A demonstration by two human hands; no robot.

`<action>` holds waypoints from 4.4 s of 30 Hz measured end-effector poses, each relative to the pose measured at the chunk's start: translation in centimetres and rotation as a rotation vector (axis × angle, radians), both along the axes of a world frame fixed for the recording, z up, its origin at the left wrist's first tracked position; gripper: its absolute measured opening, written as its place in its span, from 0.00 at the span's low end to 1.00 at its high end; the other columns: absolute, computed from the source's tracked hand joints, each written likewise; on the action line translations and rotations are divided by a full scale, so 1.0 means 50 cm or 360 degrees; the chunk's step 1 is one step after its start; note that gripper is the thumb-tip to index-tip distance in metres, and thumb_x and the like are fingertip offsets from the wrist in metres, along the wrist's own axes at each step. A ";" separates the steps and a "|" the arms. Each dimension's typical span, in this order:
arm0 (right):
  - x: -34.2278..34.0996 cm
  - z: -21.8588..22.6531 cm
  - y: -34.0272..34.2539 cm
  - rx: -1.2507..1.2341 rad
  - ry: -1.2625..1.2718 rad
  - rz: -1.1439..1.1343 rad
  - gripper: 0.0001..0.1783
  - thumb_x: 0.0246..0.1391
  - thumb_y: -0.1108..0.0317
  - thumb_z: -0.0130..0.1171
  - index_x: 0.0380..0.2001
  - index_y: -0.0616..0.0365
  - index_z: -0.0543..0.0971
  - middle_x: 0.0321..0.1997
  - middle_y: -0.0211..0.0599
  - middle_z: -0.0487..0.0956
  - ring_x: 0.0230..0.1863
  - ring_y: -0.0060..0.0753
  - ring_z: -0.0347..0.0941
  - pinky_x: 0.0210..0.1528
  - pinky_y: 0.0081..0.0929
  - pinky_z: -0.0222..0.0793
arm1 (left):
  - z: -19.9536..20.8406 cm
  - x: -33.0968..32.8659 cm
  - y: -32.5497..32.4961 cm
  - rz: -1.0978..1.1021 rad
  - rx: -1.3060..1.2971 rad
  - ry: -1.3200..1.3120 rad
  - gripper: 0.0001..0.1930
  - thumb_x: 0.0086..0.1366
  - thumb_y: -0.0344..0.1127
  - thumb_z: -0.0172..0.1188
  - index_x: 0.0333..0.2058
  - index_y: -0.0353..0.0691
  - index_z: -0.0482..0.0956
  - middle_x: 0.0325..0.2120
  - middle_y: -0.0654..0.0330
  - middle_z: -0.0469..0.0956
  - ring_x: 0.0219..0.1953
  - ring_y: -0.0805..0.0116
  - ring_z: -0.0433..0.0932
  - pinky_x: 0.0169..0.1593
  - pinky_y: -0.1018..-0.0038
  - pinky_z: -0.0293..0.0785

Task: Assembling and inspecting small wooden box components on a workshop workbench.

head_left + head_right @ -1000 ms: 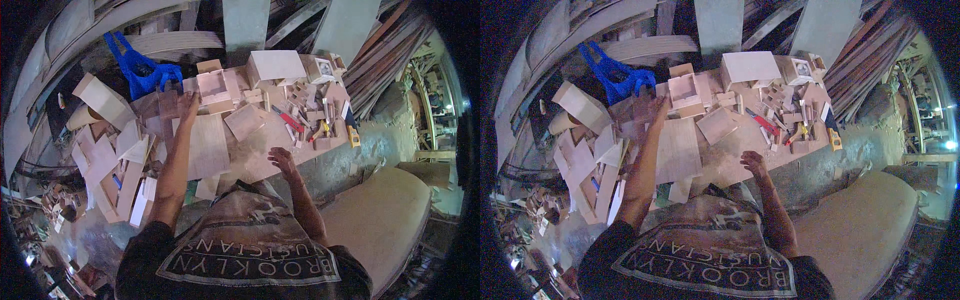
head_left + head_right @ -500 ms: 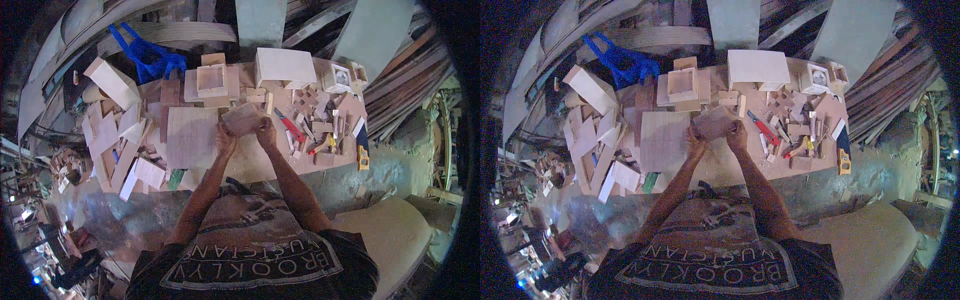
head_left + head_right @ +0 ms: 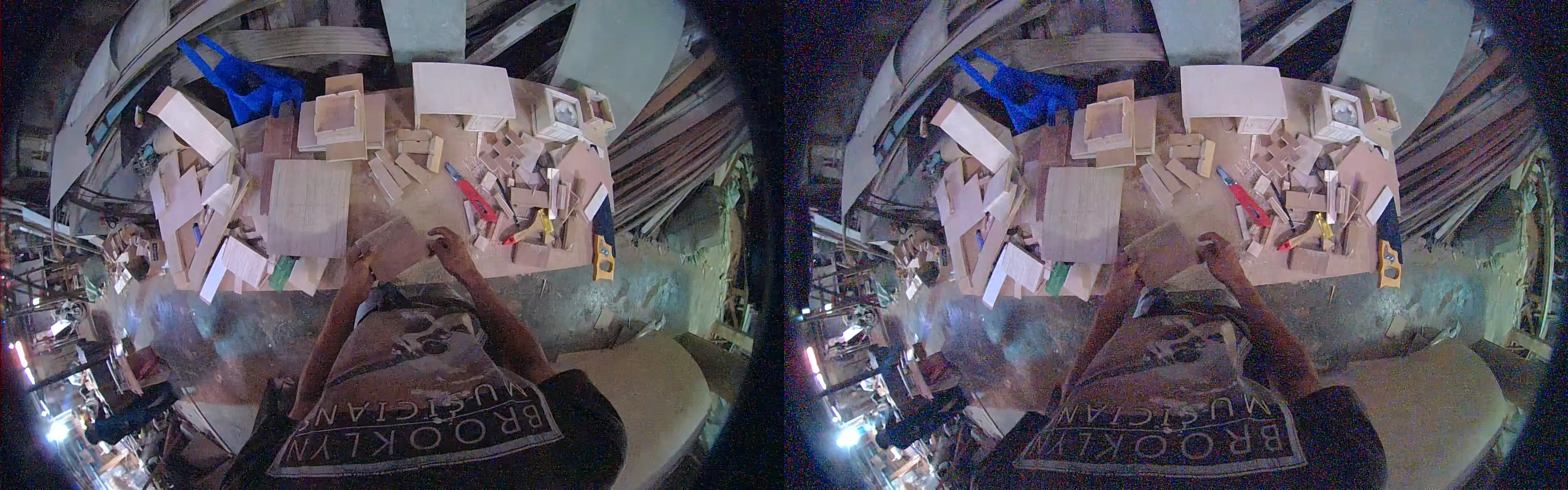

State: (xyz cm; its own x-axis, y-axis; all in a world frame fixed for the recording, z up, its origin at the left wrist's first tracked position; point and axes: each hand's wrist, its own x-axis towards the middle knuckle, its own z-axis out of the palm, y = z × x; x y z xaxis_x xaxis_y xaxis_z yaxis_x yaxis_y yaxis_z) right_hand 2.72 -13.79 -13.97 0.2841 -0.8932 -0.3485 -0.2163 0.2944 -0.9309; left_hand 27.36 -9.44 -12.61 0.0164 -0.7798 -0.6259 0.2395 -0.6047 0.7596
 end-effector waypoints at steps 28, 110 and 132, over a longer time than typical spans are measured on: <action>0.039 -0.038 -0.390 -0.0461 0.1016 -0.0364 0.35 0.39 0.62 0.64 0.51 0.63 0.63 0.35 0.45 0.78 0.35 0.41 0.76 0.36 0.33 0.72 | -0.099 0.034 0.117 -0.0379 -0.0382 -0.1452 0.33 0.56 0.36 0.57 0.57 0.31 0.56 0.40 0.39 0.72 0.41 0.43 0.73 0.45 0.58 0.71; 0.009 0.009 -0.188 -0.1252 0.1472 -0.0109 0.15 0.39 0.64 0.59 0.34 0.54 0.74 0.48 0.42 0.68 0.52 0.50 0.62 0.47 0.54 0.56 | -0.043 -0.002 0.006 -0.0893 -0.0675 -0.1917 0.43 0.46 0.35 0.65 0.60 0.34 0.55 0.60 0.40 0.51 0.63 0.37 0.46 0.64 0.50 0.48; -0.147 0.036 -0.106 -0.0954 0.0953 -0.0414 0.15 0.48 0.70 0.56 0.41 0.61 0.74 0.36 0.51 0.76 0.36 0.48 0.73 0.34 0.38 0.69 | -0.051 0.017 -0.052 -0.0520 -0.0885 -0.1844 0.16 0.60 0.39 0.57 0.42 0.34 0.73 0.29 0.42 0.75 0.35 0.45 0.76 0.38 0.57 0.71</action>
